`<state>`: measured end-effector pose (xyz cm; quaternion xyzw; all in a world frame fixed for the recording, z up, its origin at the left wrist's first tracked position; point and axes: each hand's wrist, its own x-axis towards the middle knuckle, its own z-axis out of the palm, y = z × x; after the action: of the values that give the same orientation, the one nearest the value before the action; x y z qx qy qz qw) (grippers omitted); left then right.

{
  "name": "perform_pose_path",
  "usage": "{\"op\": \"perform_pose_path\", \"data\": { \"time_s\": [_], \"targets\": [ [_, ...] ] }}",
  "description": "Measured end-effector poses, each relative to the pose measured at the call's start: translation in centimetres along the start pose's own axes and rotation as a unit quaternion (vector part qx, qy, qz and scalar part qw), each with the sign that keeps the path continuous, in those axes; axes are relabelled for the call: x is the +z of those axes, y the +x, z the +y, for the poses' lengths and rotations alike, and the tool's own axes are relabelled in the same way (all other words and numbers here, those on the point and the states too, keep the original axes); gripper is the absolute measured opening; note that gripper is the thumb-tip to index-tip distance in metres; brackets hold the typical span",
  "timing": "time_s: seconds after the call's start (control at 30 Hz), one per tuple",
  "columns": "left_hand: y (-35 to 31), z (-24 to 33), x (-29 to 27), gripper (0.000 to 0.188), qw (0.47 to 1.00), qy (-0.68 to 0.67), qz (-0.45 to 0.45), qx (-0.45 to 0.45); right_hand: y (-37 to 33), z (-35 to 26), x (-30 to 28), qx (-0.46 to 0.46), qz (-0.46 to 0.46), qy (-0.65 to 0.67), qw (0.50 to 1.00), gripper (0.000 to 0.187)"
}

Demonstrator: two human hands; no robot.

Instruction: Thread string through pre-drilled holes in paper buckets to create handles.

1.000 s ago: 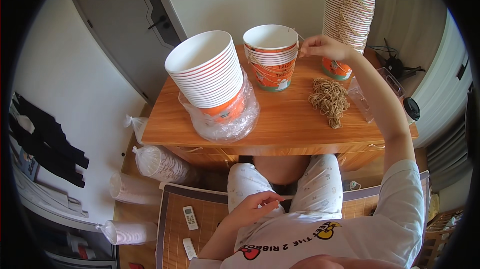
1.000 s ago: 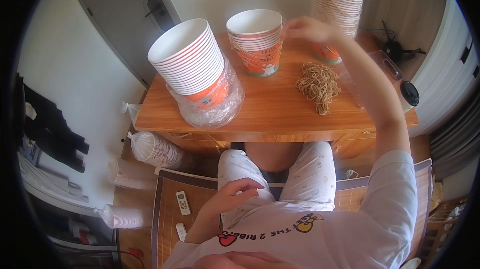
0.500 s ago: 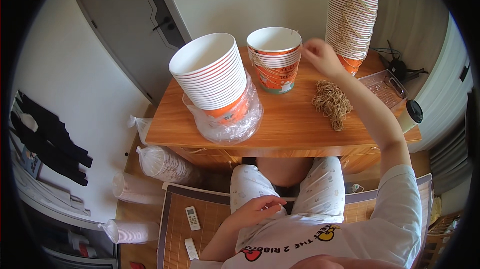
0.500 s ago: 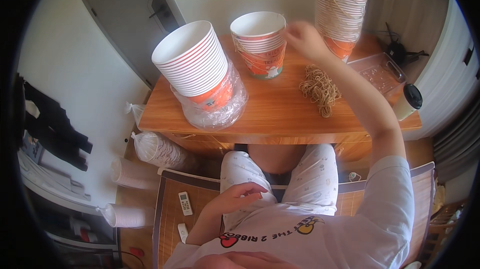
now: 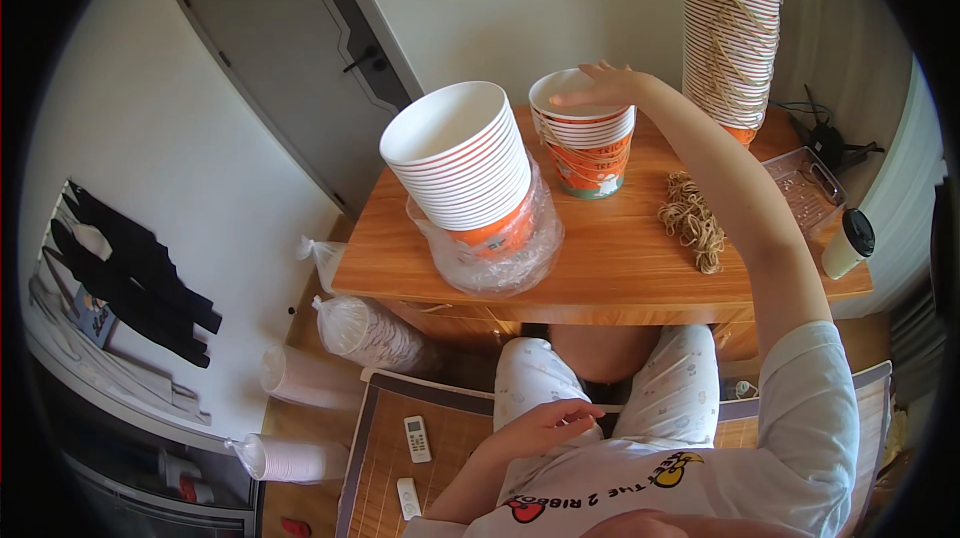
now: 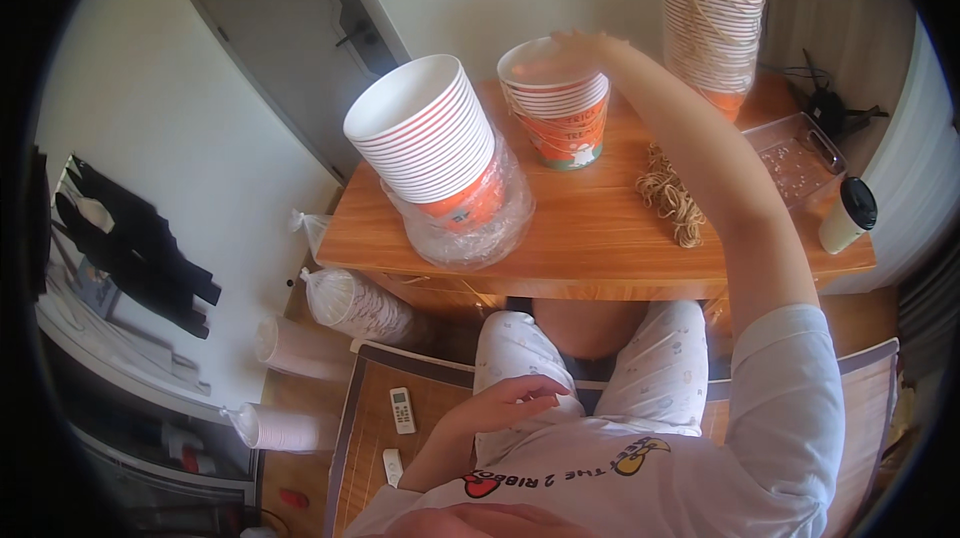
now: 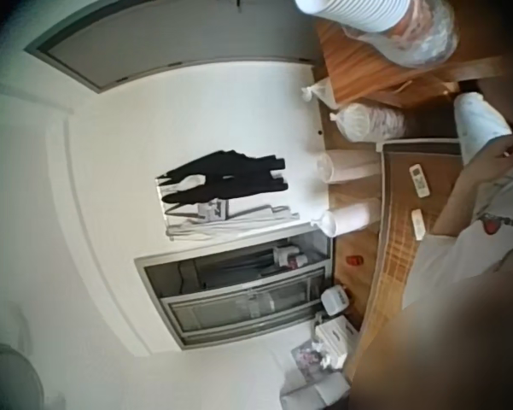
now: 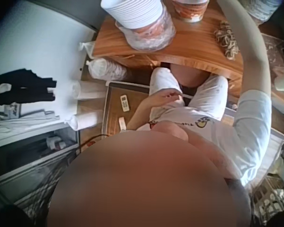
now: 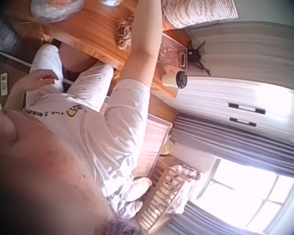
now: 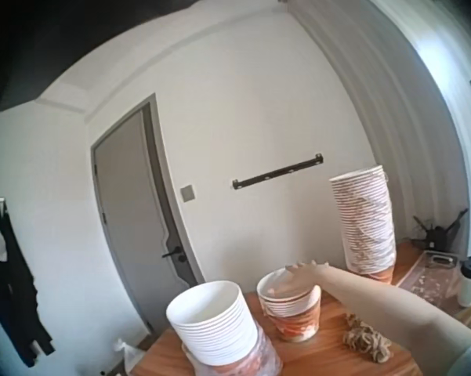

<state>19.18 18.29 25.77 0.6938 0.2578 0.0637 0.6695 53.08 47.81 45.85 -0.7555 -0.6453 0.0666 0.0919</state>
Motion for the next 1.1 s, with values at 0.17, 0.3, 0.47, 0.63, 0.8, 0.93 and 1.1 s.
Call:
{"op": "perform_pose_path", "data": {
  "time_s": [0.17, 0.3, 0.47, 0.63, 0.8, 0.93, 1.1],
  "targets": [
    [-0.9, -0.5, -0.9, 0.033, 1.000, 0.011, 0.014, -0.011, -2.3, -2.6, -0.4, -0.015, -0.036, -0.049, 0.998, 0.132],
    [-0.6, 0.2, -1.9, 0.032, 0.998, 0.046, 0.036, 0.010, -2.2, -1.7, -0.2, -0.002, -0.033, -0.045, 0.998, 0.132],
    [-1.9, 6.0, -5.7, 0.029, 0.937, 0.226, 0.232, 0.130, -2.4, -1.8, 0.5, -0.001, -0.028, -0.054, 0.998, 0.132],
    [-2.5, 14.9, -12.4, 0.034, 0.752, 0.407, 0.457, 0.244, -3.1, -1.4, 0.8, 0.026, 0.104, 0.230, 0.967, 0.093],
    [-0.6, 19.3, -18.4, 0.046, 0.578, 0.611, 0.483, 0.242, -6.5, 0.4, 4.6, -0.043, 0.351, 0.219, 0.909, 0.050],
    [-0.5, 20.9, -20.6, 0.020, 0.631, 0.611, 0.432, 0.205, -14.9, 1.8, 4.5, -0.179, 0.323, 0.227, 0.901, 0.035],
    [-0.4, 23.5, -21.1, 0.019, 0.711, 0.583, 0.365, 0.143, -24.0, 2.8, 0.6, -0.422, 0.348, 0.254, 0.798, 0.022]
  ]
}}
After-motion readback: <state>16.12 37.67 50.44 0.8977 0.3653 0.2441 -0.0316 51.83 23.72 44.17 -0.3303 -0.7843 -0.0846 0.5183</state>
